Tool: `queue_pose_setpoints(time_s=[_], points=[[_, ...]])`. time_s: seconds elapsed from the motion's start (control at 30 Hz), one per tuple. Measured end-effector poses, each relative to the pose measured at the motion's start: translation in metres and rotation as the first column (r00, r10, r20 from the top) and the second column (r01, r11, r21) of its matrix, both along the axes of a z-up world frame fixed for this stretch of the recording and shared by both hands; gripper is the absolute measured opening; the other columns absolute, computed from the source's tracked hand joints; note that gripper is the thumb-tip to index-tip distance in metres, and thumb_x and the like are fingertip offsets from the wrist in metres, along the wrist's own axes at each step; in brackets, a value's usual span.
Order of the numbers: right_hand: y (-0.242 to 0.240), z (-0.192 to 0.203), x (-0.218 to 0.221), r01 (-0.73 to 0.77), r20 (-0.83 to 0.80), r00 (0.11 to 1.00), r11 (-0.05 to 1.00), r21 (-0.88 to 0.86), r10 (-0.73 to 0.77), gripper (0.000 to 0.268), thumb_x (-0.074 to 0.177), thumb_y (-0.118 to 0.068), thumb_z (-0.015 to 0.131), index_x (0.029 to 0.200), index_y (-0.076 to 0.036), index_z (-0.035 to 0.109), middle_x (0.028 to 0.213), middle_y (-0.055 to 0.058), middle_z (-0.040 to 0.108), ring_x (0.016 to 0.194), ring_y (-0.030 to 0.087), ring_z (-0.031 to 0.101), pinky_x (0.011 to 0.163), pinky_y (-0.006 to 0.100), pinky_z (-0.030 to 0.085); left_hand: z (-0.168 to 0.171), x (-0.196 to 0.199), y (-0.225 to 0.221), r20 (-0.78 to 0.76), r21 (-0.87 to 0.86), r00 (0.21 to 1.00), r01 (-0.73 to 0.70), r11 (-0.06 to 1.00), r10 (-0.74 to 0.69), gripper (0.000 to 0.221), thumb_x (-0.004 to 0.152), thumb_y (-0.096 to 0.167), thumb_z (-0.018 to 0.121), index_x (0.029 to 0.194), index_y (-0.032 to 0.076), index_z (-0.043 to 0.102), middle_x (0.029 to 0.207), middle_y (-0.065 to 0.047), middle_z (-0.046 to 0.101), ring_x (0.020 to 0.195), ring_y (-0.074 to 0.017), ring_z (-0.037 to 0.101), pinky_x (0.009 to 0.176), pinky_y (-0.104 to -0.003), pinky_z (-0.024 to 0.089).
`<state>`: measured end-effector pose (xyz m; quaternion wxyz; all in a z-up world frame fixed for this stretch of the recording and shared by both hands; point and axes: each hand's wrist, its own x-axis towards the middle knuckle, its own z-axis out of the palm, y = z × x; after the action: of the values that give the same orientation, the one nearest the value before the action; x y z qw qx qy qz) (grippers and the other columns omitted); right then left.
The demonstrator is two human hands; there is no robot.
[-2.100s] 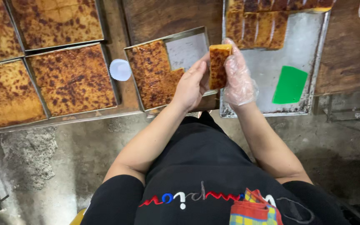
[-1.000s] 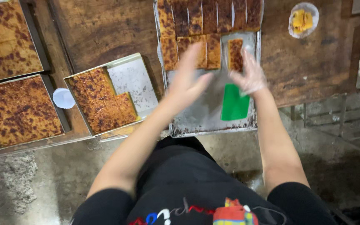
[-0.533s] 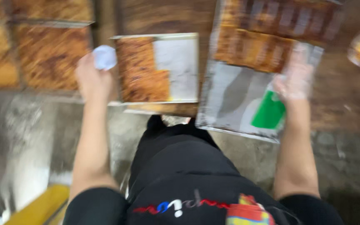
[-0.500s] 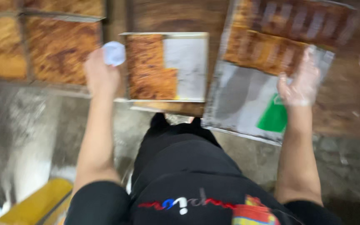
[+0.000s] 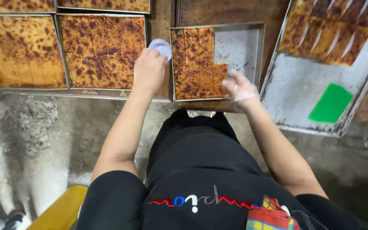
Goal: The person picks up rectangular baked items from trays by hand, places them into paper liners, and arranges them onto other trays.
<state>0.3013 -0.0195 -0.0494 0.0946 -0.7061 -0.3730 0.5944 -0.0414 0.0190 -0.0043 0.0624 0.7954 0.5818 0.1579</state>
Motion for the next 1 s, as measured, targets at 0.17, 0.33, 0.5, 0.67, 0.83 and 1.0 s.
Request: queue_pose_setpoints(time_s=[0.17,0.33,0.5,0.67,0.83,1.0], points=[[0.007,-0.002,-0.022,0.189,-0.088,0.978,0.982,-0.027,-0.191,0.047,0.085,-0.033,0.077,0.119,-0.002,0.07,0.103,0.01,0.07,0.09,0.02,0.062,0.076,0.037,0.049,0.005,-0.013,0.004,0.152,0.011,0.987,-0.052,0.999,0.05,0.006,0.085,0.014,0.077,0.083,0.012,0.072,0.089,-0.005,0.064,0.09,-0.0295,0.06,0.075,-0.041,0.053],[0.004,0.04,-0.049,-0.187,0.388,0.915,0.968,0.169,0.109,0.052,0.084,-0.041,0.08,0.118,-0.007,0.064,0.108,0.015,0.073,0.097,0.025,0.067,0.088,0.038,0.052,0.021,-0.024,-0.002,0.389,-0.022,0.915,-0.104,0.994,0.104,0.008,0.092,0.015,0.08,0.094,0.011,0.074,0.094,-0.005,0.067,0.083,-0.0288,0.068,0.072,-0.039,0.055],[-0.003,0.023,-0.044,0.134,0.371,0.913,0.984,0.121,-0.17,0.053,0.084,-0.038,0.075,0.13,-0.018,0.06,0.107,0.008,0.074,0.095,0.02,0.068,0.087,0.034,0.053,0.035,-0.039,-0.014,0.54,-0.139,0.824,-0.118,0.983,0.175,0.008,0.097,0.011,0.074,0.103,0.007,0.072,0.104,-0.01,0.071,0.089,-0.0274,0.072,0.078,-0.035,0.059],[-0.02,-0.085,0.081,0.401,-0.392,0.892,0.794,0.457,-0.225,0.031,0.1,-0.01,0.071,0.128,-0.012,0.058,0.102,0.0,0.06,0.089,0.014,0.059,0.082,0.031,0.052,0.029,-0.057,-0.023,0.682,-0.045,0.731,0.053,0.998,-0.008,0.012,0.104,0.009,0.07,0.107,0.0,0.078,0.115,-0.015,0.074,0.111,-0.0282,0.07,0.099,-0.038,0.056],[-0.056,-0.042,0.288,0.096,0.599,0.469,0.712,0.696,-0.649,0.041,0.088,-0.017,0.083,0.124,-0.006,0.066,0.119,0.009,0.07,0.111,0.024,0.065,0.099,0.035,0.052,0.036,-0.064,-0.038,0.702,-0.241,0.678,-0.059,0.969,0.216,0.013,0.104,0.004,0.076,0.091,0.0,0.074,0.106,-0.011,0.073,0.1,-0.0212,0.07,0.089,-0.033,0.055],[-0.077,-0.032,0.318,-0.056,0.856,0.445,0.946,0.32,-0.263,0.113,0.051,-0.048,0.114,0.131,0.005,0.053,0.124,0.029,0.061,0.114,0.044,0.062,0.091,0.052,0.046,0.026,-0.055,-0.053,0.86,-0.392,0.357,0.001,0.92,0.366,0.032,0.094,-0.001,0.072,0.123,0.005,0.059,0.134,-0.006,0.048,0.114,-0.017,0.067,0.096,-0.031,0.059]])
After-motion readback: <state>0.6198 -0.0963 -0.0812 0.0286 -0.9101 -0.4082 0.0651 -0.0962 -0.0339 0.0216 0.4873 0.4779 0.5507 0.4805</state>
